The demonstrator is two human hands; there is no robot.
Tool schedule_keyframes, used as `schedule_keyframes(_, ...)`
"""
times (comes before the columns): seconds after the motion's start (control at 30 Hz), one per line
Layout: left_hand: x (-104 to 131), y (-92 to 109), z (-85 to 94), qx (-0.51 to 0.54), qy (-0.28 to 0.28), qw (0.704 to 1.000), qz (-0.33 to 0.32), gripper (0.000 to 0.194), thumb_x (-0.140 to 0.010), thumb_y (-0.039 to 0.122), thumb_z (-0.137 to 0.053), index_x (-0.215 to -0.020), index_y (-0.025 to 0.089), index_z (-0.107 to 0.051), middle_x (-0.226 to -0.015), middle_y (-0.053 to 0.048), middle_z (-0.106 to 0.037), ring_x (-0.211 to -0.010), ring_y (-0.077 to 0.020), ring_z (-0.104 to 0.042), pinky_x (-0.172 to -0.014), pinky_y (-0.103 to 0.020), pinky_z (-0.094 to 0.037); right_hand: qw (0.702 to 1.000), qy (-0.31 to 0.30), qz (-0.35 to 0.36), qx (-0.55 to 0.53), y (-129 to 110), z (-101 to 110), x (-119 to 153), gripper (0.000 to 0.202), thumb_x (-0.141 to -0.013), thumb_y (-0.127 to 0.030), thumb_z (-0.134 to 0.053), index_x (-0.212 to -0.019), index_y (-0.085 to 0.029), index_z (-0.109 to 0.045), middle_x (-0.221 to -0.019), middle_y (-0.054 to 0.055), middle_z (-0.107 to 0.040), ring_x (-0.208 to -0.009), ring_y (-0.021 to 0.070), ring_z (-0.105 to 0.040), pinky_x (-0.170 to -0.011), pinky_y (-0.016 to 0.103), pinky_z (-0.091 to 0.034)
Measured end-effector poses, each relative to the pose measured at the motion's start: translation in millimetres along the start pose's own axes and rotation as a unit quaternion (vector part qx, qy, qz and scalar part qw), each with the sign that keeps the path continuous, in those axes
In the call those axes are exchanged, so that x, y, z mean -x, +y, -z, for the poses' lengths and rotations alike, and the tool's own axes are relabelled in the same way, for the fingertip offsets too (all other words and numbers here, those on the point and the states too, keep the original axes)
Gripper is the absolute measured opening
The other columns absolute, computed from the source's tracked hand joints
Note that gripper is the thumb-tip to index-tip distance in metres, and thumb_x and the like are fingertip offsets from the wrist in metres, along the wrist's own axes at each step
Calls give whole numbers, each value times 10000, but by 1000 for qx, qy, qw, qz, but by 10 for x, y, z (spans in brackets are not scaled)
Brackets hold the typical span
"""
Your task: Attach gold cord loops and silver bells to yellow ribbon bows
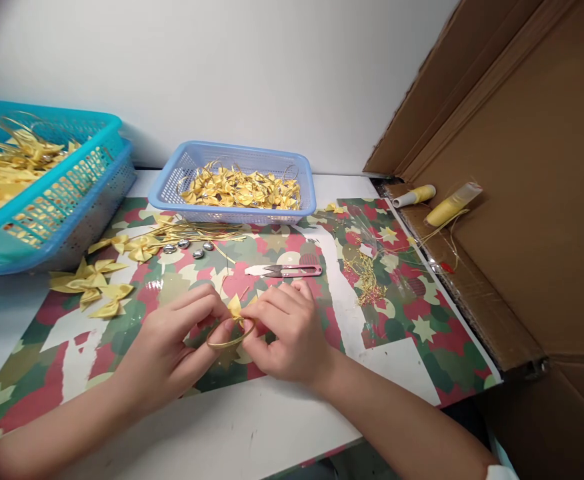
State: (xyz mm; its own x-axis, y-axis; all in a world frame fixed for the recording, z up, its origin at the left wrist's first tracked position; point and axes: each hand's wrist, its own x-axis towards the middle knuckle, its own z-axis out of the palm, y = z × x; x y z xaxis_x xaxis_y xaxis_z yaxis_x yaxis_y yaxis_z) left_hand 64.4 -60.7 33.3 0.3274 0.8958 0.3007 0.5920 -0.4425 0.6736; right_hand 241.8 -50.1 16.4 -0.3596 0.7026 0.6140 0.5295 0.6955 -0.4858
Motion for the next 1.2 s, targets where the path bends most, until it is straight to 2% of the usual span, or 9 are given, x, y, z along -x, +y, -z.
schedule_keyframes(0.47,25,-18,-14,-13,25,999,-26,194,-879,174,-471,-687,191,-496,-653,0,-520,-567,-112,-436,-495,-227,-343,999,45,-20,-8,-6,21,1,118,-821,-129,-524,-765,-211,-586,-624,-26,-634,-557,125,-529,-648,322,-345)
schedule_keyframes(0.83,22,3,20,-1,16,1000,2,167,-831,190,-487,-665,198,-479,-645,-2,-493,-563,-121,-416,-496,-244,-345,998,50,-31,-12,-5,26,7,124,-798,-112,-522,-768,-213,-587,-600,-39,-603,-536,120,-500,-652,320,-338)
schedule_keyframes(0.93,1,-14,65,47,-3,998,33,22,-774,204,-514,-753,198,-511,-723,-14,-527,-628,-137,-463,-521,-249,-386,999,38,-20,-14,16,35,-6,132,-819,-109,-511,-785,-212,-587,-621,-36,-605,-558,122,-515,-653,319,-330)
schedule_keyframes(1.0,-21,-29,103,115,-27,990,83,99,-788,233,-483,-865,199,-535,-805,-29,-565,-689,-151,-511,-554,-255,-433,1000,16,6,-13,43,46,-20,129,-842,-113,-511,-798,-209,-586,-642,-29,-609,-586,126,-530,-653,322,-319)
schedule_keyframes(1.1,-56,-34,133,226,-110,954,164,153,-849,289,-465,-939,202,-553,-844,-33,-606,-712,-152,-558,-575,-257,-470,998,-27,58,-8,99,64,-33,126,-877,-122,-511,-842,-211,-593,-703,-18,-638,-650,136,-551,-674,332,-318)
schedule_keyframes(1.2,-82,-21,110,312,-190,906,215,163,-824,334,-582,-897,188,-570,-773,-21,-609,-656,-134,-556,-563,-247,-470,995,-65,80,-4,146,77,-30,136,-905,-139,-503,-894,-226,-608,-780,-10,-665,-710,143,-557,-711,342,-336)
